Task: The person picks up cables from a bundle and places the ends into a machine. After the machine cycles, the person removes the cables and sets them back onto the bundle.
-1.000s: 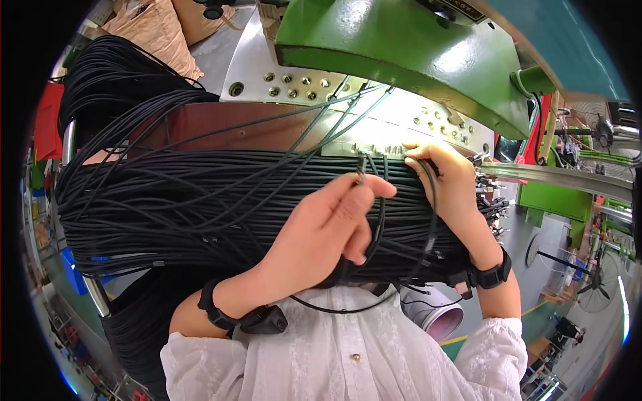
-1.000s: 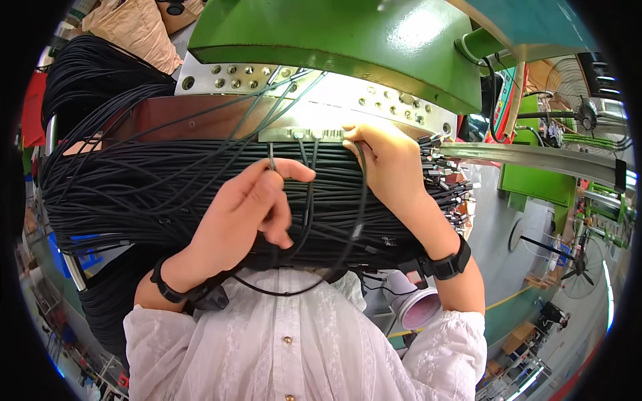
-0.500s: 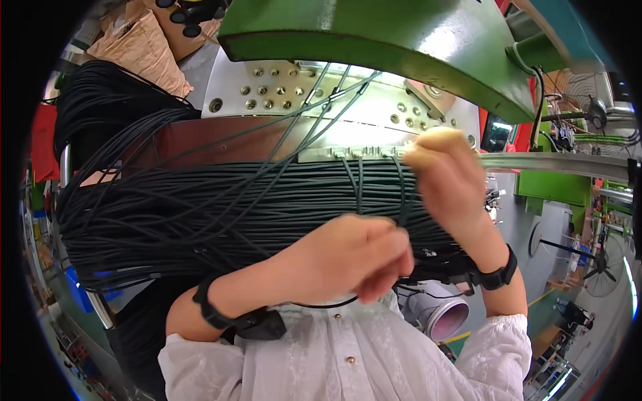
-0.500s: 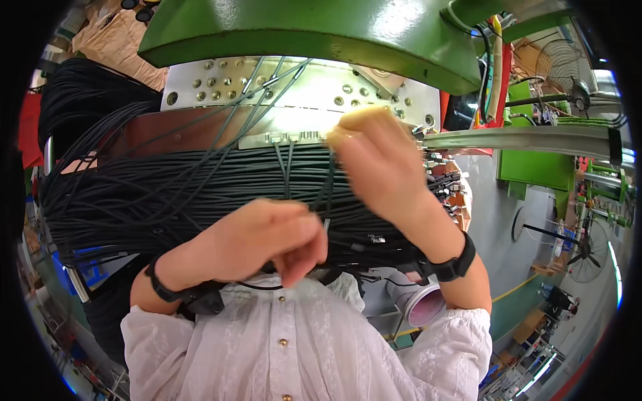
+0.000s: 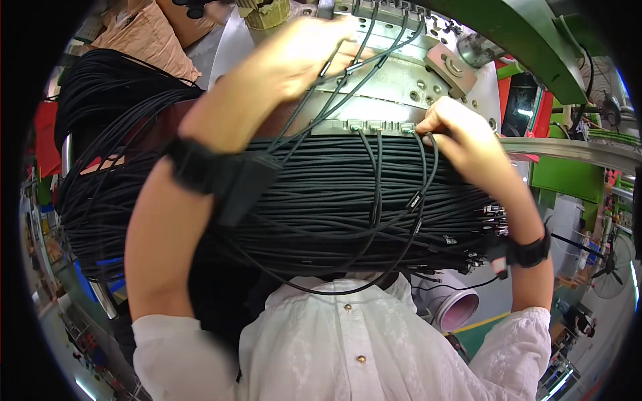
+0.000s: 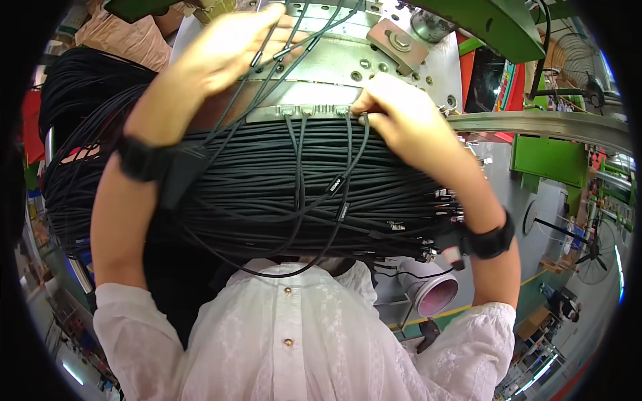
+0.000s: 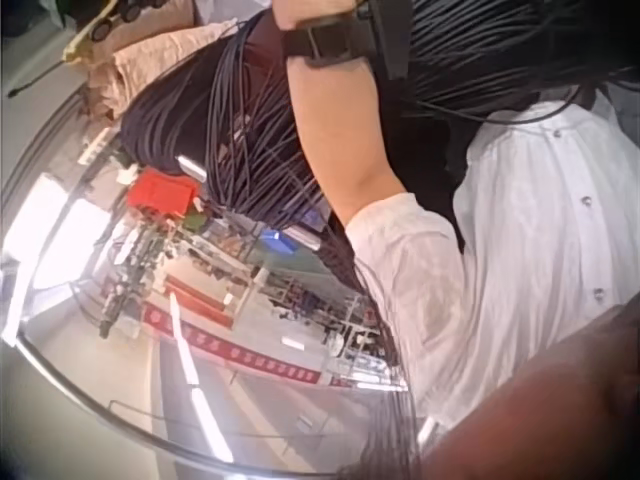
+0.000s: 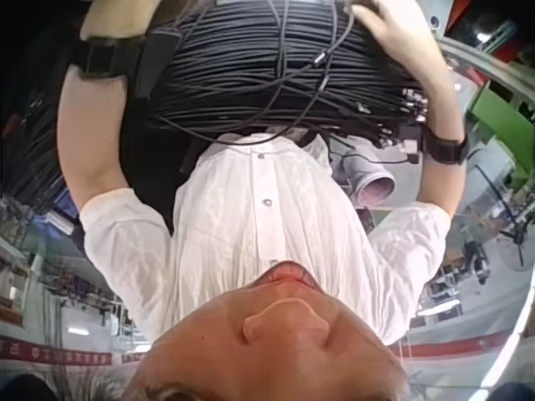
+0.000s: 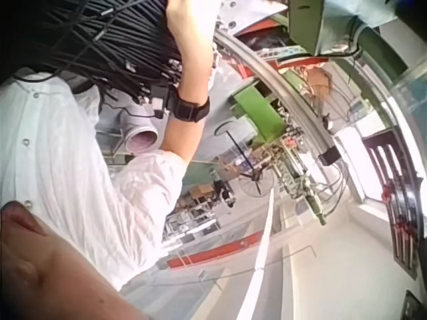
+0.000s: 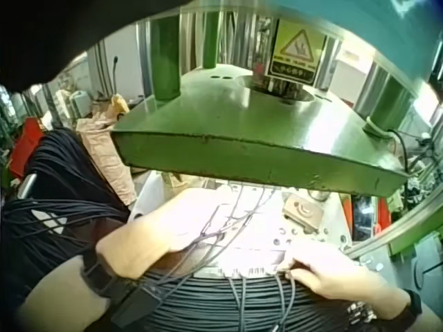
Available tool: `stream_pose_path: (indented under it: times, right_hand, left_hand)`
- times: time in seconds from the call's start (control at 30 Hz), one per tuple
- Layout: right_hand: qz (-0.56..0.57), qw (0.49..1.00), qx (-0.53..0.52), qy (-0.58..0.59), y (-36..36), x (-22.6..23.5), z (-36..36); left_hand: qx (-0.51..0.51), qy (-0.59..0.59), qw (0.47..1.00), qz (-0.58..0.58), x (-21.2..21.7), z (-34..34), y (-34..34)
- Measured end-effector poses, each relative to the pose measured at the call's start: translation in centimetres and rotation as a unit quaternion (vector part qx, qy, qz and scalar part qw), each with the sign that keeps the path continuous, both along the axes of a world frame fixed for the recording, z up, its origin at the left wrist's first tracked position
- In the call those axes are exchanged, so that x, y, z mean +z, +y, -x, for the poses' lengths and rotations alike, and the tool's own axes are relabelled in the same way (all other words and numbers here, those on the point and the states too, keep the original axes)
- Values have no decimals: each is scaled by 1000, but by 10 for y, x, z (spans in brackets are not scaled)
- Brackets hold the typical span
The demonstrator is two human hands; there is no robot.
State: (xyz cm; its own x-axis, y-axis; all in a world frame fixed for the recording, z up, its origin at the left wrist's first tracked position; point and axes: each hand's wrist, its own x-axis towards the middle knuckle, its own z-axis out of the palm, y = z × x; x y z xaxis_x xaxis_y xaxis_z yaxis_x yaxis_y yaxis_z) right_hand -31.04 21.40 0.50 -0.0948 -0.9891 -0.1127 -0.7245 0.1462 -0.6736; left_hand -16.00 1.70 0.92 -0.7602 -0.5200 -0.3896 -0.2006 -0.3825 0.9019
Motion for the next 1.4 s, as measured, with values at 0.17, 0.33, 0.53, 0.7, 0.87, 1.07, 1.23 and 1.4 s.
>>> stream_pose_path:
  times: [0.17, 0.33, 0.53, 0.7, 0.87, 1.07, 1.23, 1.4]
  right_hand:
    - [127, 967, -208, 74, -56, -8, 69]
    - [84, 910, -184, 363, -93, -69, 125]
    - [152, 964, -165, 140, -73, -33, 60]
    - [125, 972, -173, -98, -73, -16, 14]
    - [65, 996, -66, -17, -64, -22, 22]
    - [318, 930, -54, 178, -37, -31, -5]
    - [174, 977, 45, 111, -9, -34, -21]
    - [265, 964, -17, 18, -48, -13, -9]
  left_hand:
    - [-34, 67, 983, -167, -42, 27, 37]
    - [-78, 112, 976, -168, -13, 5, 35]
    - [-55, 61, 974, -210, 16, -35, 55]
    - [-23, 65, 958, -280, 30, -68, 90]
    - [356, 150, 921, -52, 89, -158, 42]
    - [334, -92, 917, 195, 71, -191, -123]
    - [-201, -22, 978, 45, 13, -131, -21]
    - [-139, 19, 972, -189, 7, -57, 94]
